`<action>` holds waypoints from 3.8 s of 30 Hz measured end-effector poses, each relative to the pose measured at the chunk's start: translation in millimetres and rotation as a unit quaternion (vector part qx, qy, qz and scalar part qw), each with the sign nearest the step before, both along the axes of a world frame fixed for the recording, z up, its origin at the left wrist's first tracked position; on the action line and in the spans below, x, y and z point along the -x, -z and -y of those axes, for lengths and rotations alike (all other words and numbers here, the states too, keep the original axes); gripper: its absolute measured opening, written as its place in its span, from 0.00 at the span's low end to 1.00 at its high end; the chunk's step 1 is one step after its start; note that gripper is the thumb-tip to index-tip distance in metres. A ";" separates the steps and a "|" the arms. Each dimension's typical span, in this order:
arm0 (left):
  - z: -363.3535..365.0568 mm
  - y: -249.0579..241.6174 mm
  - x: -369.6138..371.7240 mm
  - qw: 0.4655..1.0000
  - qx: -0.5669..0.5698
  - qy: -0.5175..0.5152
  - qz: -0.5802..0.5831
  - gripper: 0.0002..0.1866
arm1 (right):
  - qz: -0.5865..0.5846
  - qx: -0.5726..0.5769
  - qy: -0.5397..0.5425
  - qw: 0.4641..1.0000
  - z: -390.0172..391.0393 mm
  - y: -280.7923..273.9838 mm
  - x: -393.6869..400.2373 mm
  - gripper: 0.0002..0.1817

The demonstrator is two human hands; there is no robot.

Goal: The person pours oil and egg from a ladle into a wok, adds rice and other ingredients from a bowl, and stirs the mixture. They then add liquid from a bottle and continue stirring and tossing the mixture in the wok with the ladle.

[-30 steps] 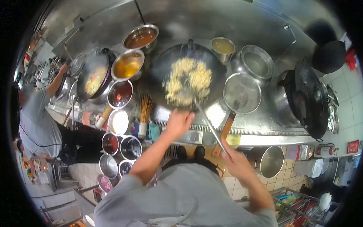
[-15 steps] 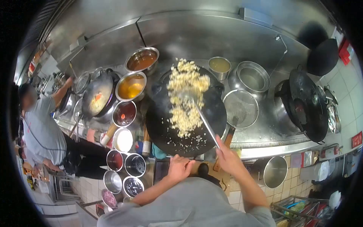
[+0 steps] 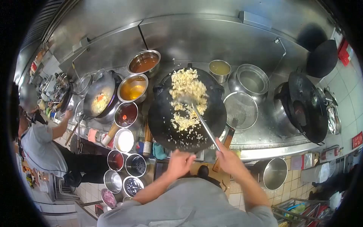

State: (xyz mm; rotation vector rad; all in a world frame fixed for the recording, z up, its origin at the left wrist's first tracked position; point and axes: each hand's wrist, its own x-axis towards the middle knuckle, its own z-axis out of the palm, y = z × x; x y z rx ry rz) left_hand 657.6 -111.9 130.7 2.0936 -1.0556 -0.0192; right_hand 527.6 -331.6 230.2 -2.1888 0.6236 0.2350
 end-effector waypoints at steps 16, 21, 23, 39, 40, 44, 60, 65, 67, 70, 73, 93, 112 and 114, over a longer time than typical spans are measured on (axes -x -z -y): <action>22.3 12.0 -41.9 1.000 0.003 -0.016 0.019 0.23 | 0.097 -0.177 0.167 0.965 -17.3 -17.9 -4.8 0.31; 54.7 52.8 -111.1 0.999 0.024 0.000 0.026 0.22 | 0.123 -0.177 0.215 0.953 13.4 77.4 -57.3 0.33; 51.0 56.9 -114.0 1.000 0.007 0.001 0.017 0.18 | 0.116 -0.219 0.219 0.944 3.2 93.4 -83.7 0.34; -125.0 121.5 48.9 0.966 -0.114 -0.087 -0.217 0.19 | 0.090 0.009 0.104 0.990 70.8 103.0 -120.5 0.32; -127.5 123.8 47.8 0.957 -0.120 -0.083 -0.249 0.19 | 0.135 0.097 0.073 0.983 81.7 139.6 -122.5 0.32; -137.3 132.8 50.1 0.926 -0.127 -0.070 -0.349 0.16 | 0.080 0.074 0.024 0.994 46.5 144.2 -119.1 0.32; -128.0 115.7 37.9 0.929 -0.139 -0.068 -0.335 0.16 | 0.087 0.067 0.061 0.992 75.0 106.1 -116.5 0.32; -127.6 132.2 40.1 0.924 -0.198 -0.037 -0.324 0.18 | 0.107 -0.021 0.072 0.991 57.7 128.6 -156.3 0.31; -127.7 137.6 38.9 0.921 -0.202 -0.023 -0.332 0.18 | 0.161 0.005 0.004 0.987 46.3 141.4 -145.6 0.30; -127.0 138.4 34.2 0.924 -0.201 -0.020 -0.324 0.18 | 0.097 0.168 -0.154 0.969 50.7 126.1 -82.1 0.29; -126.1 122.6 31.0 0.916 -0.193 -0.050 -0.347 0.19 | 0.094 0.341 -0.185 0.917 83.6 95.0 -4.9 0.32; -94.7 104.4 16.0 0.936 -0.087 0.002 -0.340 0.17 | 0.020 0.241 -0.040 0.969 34.1 91.1 -84.9 0.30; 56.4 34.7 -114.5 0.980 -0.176 0.016 0.091 0.16 | -0.002 0.402 -0.071 0.913 115.8 108.5 -114.1 0.34; 56.7 40.3 -116.5 0.986 -0.129 0.015 0.106 0.17 | -0.006 0.360 -0.052 0.931 109.9 115.6 -61.2 0.35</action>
